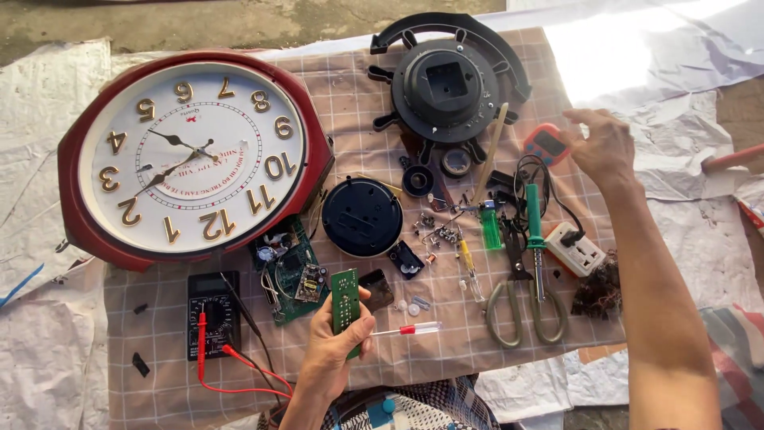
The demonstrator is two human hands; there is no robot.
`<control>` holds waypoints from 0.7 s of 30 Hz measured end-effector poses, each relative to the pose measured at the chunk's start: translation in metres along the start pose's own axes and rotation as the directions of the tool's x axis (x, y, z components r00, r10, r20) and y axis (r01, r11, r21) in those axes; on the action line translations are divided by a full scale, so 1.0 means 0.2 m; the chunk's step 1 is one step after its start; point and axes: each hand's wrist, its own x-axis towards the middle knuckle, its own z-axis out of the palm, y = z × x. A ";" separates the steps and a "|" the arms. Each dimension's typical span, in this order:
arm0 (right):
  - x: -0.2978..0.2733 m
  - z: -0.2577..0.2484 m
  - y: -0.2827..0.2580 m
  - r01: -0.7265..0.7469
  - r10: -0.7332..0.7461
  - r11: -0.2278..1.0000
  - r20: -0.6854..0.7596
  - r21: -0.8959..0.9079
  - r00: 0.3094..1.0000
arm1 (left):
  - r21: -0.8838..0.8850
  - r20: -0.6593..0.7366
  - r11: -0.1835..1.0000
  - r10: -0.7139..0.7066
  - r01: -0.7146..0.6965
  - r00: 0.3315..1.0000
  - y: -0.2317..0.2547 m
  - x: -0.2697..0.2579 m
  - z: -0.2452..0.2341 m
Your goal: The person disassembles a small black electronic device, removes a green circuit board, and uses a screwdriver to manipulate components. They then reassemble the device by inserting the circuit board back into the casing and securing it with screws.
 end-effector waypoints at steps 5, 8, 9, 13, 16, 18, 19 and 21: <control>0.11 0.04 -0.01 -0.158 0.191 0.976 0.239 -0.152 0.952 | -0.001 -0.038 1.000 -0.013 0.013 0.999 -0.01 -0.02 -0.03; 0.12 0.06 -0.02 -0.121 0.163 0.977 0.252 -0.174 0.954 | 0.000 -0.050 1.000 -0.021 0.021 0.999 -0.02 -0.02 -0.05; 0.13 0.06 -0.04 -0.090 0.129 0.983 0.261 -0.157 0.957 | -0.003 -0.055 1.000 -0.028 0.028 0.998 -0.03 -0.02 -0.05; 0.12 0.07 -0.05 0.009 0.017 0.995 0.253 -0.098 0.967 | -0.005 -0.054 1.000 -0.030 0.030 0.998 -0.04 -0.02 -0.04; 0.12 0.08 -0.03 0.160 -0.145 0.984 0.172 -0.075 0.974 | 0.008 -0.050 0.999 -0.043 0.043 0.998 -0.05 -0.03 -0.05; 0.11 0.08 -0.03 0.231 -0.224 0.972 0.143 -0.033 0.964 | 0.013 -0.043 1.000 -0.023 0.023 0.999 -0.06 -0.03 -0.05; 0.11 0.07 -0.05 0.234 -0.227 0.972 0.146 -0.031 0.963 | 0.012 -0.047 1.000 -0.023 0.024 0.999 -0.06 -0.03 -0.05; 0.10 0.06 -0.08 0.164 -0.139 0.979 0.191 -0.120 0.972 | 0.005 -0.046 0.999 -0.032 0.033 0.998 -0.06 -0.04 -0.05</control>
